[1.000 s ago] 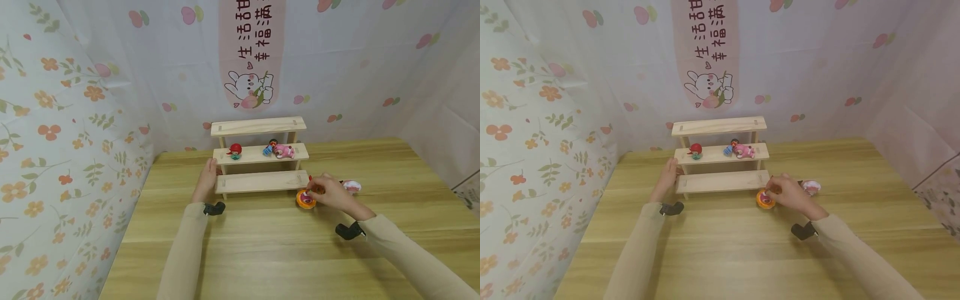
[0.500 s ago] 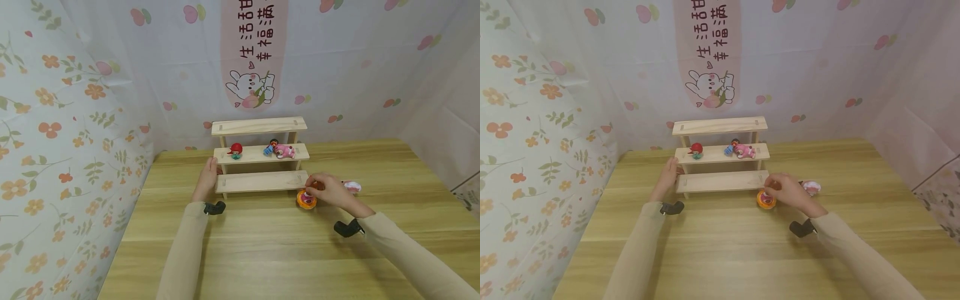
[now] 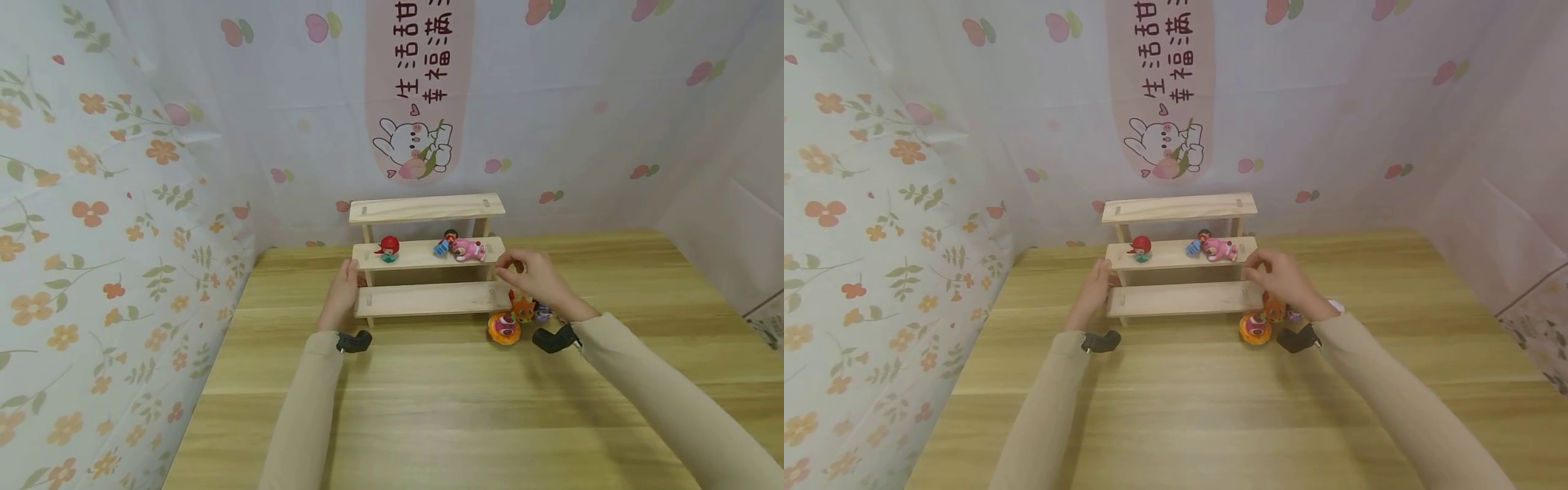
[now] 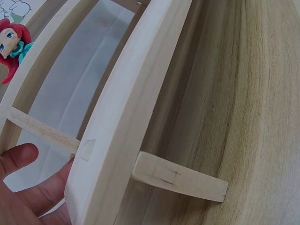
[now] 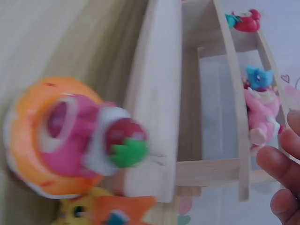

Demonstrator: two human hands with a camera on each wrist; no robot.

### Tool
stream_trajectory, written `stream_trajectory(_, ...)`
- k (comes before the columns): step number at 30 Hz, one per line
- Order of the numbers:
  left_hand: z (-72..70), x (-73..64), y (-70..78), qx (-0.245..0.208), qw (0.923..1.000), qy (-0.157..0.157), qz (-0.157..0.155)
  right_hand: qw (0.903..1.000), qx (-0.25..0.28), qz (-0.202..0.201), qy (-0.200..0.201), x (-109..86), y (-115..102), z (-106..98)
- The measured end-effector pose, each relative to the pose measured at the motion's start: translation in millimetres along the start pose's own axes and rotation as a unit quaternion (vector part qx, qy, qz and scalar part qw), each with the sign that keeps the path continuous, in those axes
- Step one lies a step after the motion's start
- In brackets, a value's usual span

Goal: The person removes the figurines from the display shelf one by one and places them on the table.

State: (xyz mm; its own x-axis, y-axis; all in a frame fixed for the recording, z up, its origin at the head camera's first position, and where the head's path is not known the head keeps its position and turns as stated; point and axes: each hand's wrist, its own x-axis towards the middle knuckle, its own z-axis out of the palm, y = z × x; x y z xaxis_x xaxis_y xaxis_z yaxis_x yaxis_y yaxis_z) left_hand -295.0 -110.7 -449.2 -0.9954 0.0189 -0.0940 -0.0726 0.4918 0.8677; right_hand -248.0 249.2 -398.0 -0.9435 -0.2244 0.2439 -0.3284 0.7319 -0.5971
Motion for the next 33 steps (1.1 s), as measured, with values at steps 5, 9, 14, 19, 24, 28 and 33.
stream_trajectory(5, -1.8, 0.1, -0.8, 0.0, 1.0, 0.0, 0.003, 0.9995, -0.006, 0.015, 0.027, 20.6, -1.7, -2.2)
stream_trajectory(9, -2.9, -1.0, -0.2, 0.002, 1.0, 0.0, 0.005, 0.9992, -0.019, 0.027, 0.021, 35.2, -5.9, -1.5)
stream_trajectory(14, -1.4, -1.9, 1.2, -0.004, 1.0, -0.001, 0.0, 0.9992, -0.031, 0.024, 0.0, 46.0, -7.5, 2.8)
stream_trajectory(19, 0.4, -1.3, 0.5, -0.006, 1.0, 0.001, -0.003, 0.9993, -0.036, 0.008, 0.009, 48.8, -7.2, 7.3)
stream_trajectory(24, 0.3, -0.7, 0.2, -0.008, 1.0, -0.001, -0.004, 0.9992, -0.037, 0.009, 0.014, 50.1, -8.0, 8.2)
stream_trajectory(28, 0.3, -2.4, 1.3, -0.006, 1.0, 0.004, 0.003, 0.9989, -0.043, 0.009, 0.013, 52.4, -9.2, 9.2)
stream_trajectory(33, 0.5, -3.6, 1.7, -0.004, 0.9999, 0.008, 0.005, 0.9986, -0.047, 0.013, 0.021, 55.0, -10.0, 11.9)
